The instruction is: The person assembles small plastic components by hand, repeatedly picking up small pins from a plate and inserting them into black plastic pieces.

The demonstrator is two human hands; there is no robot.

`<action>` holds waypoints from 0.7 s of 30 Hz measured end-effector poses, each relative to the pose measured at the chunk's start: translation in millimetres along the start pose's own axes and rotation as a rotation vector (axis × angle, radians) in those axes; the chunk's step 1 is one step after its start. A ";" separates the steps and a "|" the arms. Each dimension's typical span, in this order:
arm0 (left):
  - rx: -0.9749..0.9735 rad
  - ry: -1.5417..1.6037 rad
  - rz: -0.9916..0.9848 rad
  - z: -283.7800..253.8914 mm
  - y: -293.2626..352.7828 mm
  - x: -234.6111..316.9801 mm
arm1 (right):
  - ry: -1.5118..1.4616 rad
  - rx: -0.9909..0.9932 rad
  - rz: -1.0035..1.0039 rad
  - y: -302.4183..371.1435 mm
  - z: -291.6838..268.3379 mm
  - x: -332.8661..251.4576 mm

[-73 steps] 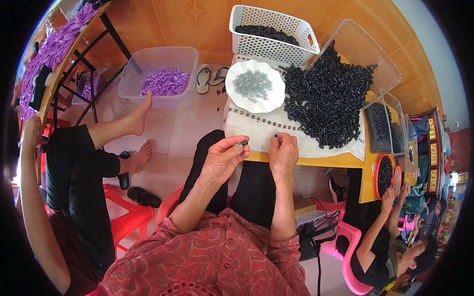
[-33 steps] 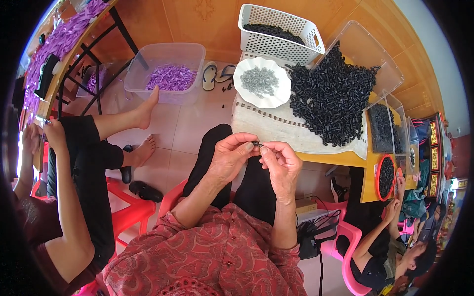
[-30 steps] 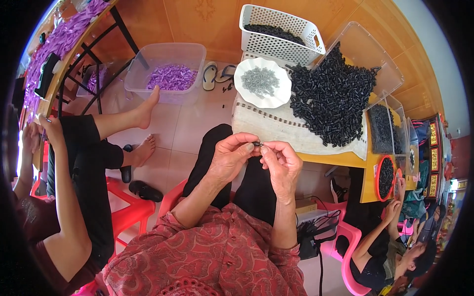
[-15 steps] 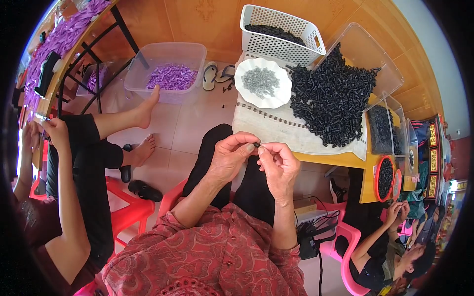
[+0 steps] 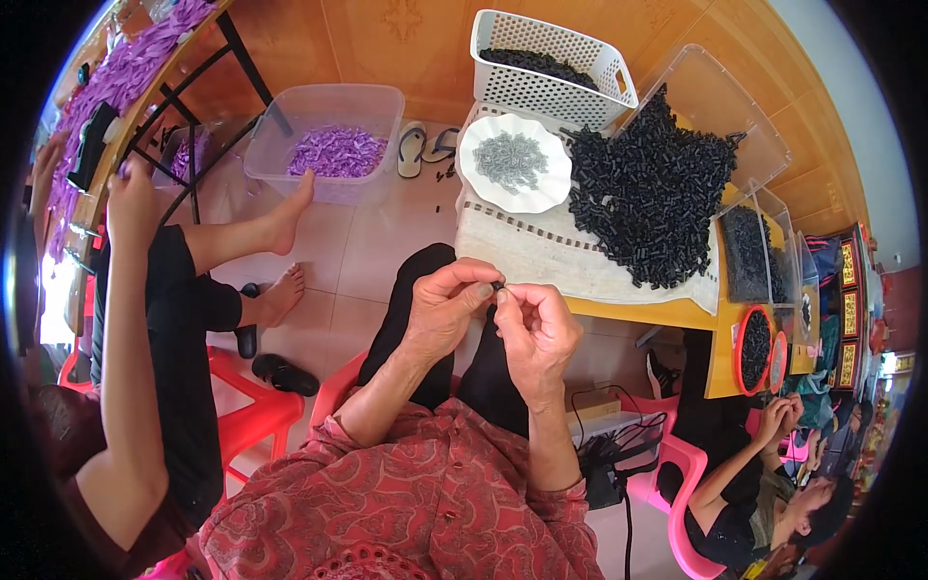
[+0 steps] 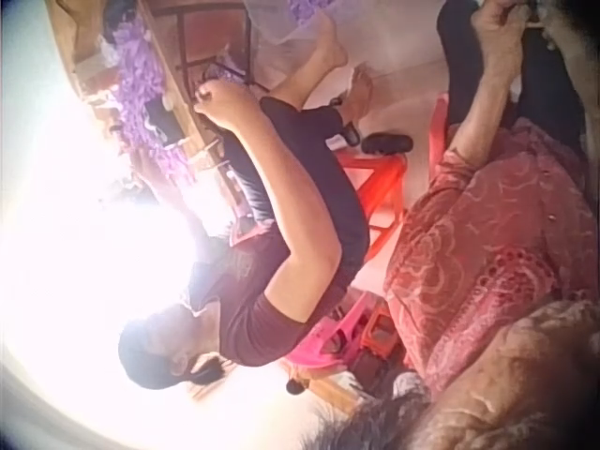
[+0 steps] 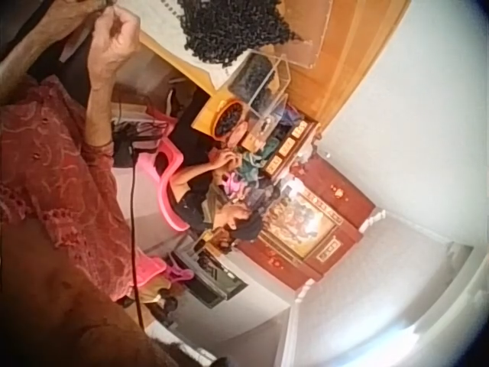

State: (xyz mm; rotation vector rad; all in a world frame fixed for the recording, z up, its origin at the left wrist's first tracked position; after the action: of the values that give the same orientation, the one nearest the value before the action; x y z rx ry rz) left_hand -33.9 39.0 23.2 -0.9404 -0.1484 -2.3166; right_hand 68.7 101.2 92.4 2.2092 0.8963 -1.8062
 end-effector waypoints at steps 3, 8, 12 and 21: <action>-0.050 -0.148 0.055 1.7 -1.2 14.5 | 0.038 -0.028 -0.037 0.2 -0.7 -2.8; -0.052 -0.004 -0.011 6.1 -0.2 10.3 | -0.179 -0.041 0.136 2.4 -1.2 -1.7; 0.014 0.384 -0.126 3.2 2.7 -1.5 | -0.315 -0.036 0.181 4.4 2.8 2.5; 0.066 0.562 -0.213 10.1 5.4 -6.0 | -0.298 -0.002 0.092 8.0 8.1 1.6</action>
State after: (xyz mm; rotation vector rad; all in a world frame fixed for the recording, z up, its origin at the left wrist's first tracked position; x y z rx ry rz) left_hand -21.5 41.0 26.0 -0.2233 -0.0900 -2.6582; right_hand 66.2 91.5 86.8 1.8766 0.7218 -2.0158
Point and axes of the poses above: each hand's wrist, its own y-axis away from the middle knuckle, its own z-axis out of the palm, x = y × z, the point moved 4 cm from there along -y, towards the middle knuckle, and after that the axes turned 4 degrees about y, right-handed, at the moved point
